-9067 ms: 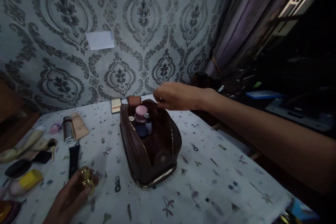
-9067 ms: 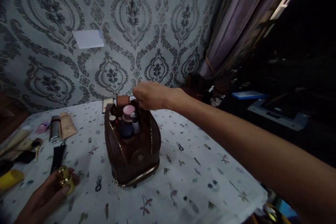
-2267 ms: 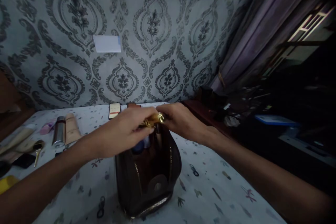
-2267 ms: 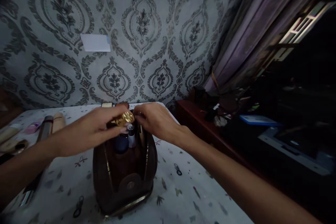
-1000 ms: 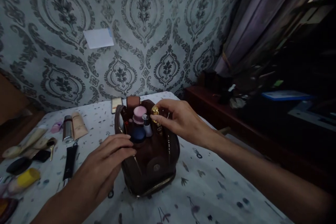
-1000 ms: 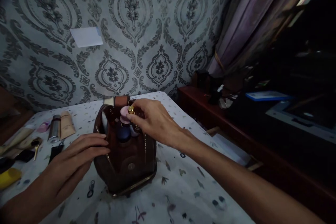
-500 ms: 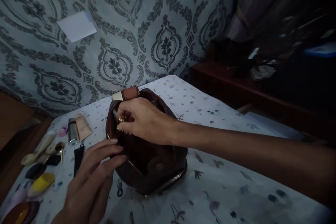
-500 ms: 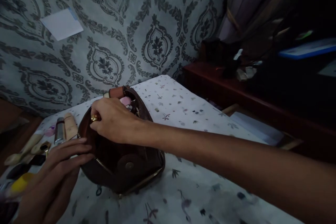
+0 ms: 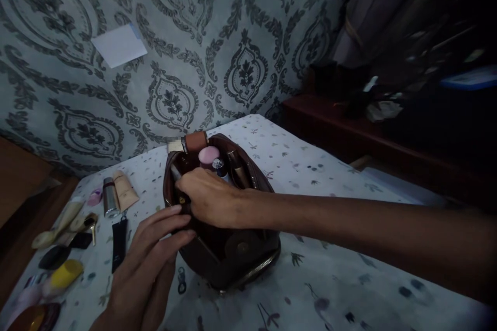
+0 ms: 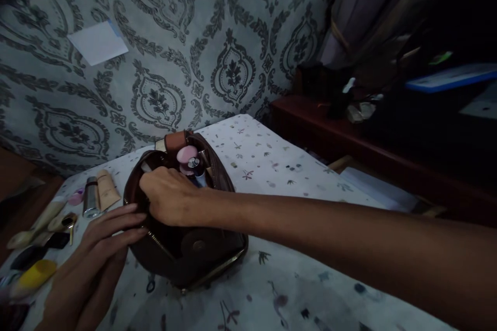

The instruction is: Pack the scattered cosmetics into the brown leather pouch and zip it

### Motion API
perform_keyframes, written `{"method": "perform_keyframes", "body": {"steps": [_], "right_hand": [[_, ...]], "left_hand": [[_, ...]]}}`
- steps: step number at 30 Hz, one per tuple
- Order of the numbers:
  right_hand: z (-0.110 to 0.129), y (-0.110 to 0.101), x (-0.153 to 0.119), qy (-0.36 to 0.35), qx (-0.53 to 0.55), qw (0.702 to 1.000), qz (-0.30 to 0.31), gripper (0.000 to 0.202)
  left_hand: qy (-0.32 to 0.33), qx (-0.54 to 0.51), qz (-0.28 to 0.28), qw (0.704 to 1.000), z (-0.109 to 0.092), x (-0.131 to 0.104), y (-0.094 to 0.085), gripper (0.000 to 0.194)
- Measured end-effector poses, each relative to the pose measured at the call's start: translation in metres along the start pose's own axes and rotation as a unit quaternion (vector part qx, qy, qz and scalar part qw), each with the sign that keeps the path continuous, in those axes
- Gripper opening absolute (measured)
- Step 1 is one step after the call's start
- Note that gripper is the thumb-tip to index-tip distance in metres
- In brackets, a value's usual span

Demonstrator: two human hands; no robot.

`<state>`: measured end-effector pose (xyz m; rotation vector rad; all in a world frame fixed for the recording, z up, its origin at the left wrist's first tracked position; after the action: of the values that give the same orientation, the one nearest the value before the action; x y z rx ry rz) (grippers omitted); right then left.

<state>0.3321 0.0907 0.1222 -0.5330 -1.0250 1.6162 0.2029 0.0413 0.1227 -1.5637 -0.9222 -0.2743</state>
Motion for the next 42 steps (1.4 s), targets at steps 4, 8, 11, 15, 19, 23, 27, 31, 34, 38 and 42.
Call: {"method": "perform_keyframes", "body": {"steps": [4, 8, 11, 15, 19, 23, 27, 31, 34, 38, 42], "right_hand": [[-0.004, 0.001, 0.002, 0.004, 0.05, 0.999, -0.019, 0.022], [-0.006, -0.003, 0.003, 0.024, 0.056, 0.998, -0.027, 0.034], [-0.007, -0.005, 0.001, 0.058, 0.045, 0.997, -0.018, 0.034], [-0.005, -0.002, -0.002, 0.072, 0.02, 0.997, 0.009, 0.022], [-0.004, -0.003, -0.004, 0.071, 0.0, 0.997, -0.003, 0.026], [-0.005, 0.002, -0.005, 0.072, 0.0, 0.997, 0.001, 0.019], [-0.005, -0.005, -0.006, 0.065, 0.02, 0.996, -0.064, 0.013], [-0.014, -0.031, -0.011, 0.108, 0.037, 0.98, -0.164, 0.018], [-0.02, -0.049, -0.014, 0.117, 0.013, 0.973, -0.201, 0.018], [-0.027, -0.056, -0.009, 0.104, -0.022, 0.977, -0.182, 0.013], [-0.034, -0.059, 0.0, 0.113, -0.029, 0.979, -0.165, 0.007]], "left_hand": [[0.0, 0.007, 0.004, 1.0, 0.001, -0.004, 0.001, 0.042], [0.006, 0.022, -0.015, 1.0, -0.003, -0.01, 0.003, 0.046], [0.021, 0.036, -0.054, 0.998, -0.01, -0.013, 0.003, 0.044], [0.032, 0.046, -0.048, 0.997, -0.015, -0.014, 0.003, 0.045], [0.076, 0.06, 0.004, 0.995, -0.018, -0.014, 0.003, 0.045], [0.085, 0.074, 0.003, 0.994, -0.016, -0.012, -0.001, 0.043], [0.086, 0.075, 0.001, 0.994, -0.017, -0.011, 0.0, 0.041], [0.066, 0.061, -0.029, 0.996, -0.02, -0.011, 0.001, 0.041], [0.043, 0.052, -0.052, 0.996, -0.021, -0.012, 0.001, 0.042], [0.03, 0.049, -0.05, 0.997, -0.022, -0.012, 0.003, 0.039], [0.028, 0.056, -0.045, 0.997, -0.02, -0.013, 0.002, 0.039]]}}
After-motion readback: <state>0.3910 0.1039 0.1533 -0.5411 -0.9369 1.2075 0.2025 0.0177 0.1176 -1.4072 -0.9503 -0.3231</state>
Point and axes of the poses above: each hand's wrist, its own x-axis towards the middle knuckle, its own y-axis out of the palm, z = x × y, the point moved 7 cm from there along x, towards the middle knuckle, and after that the axes turned 6 degrees about -z, right-handed, at the moved point
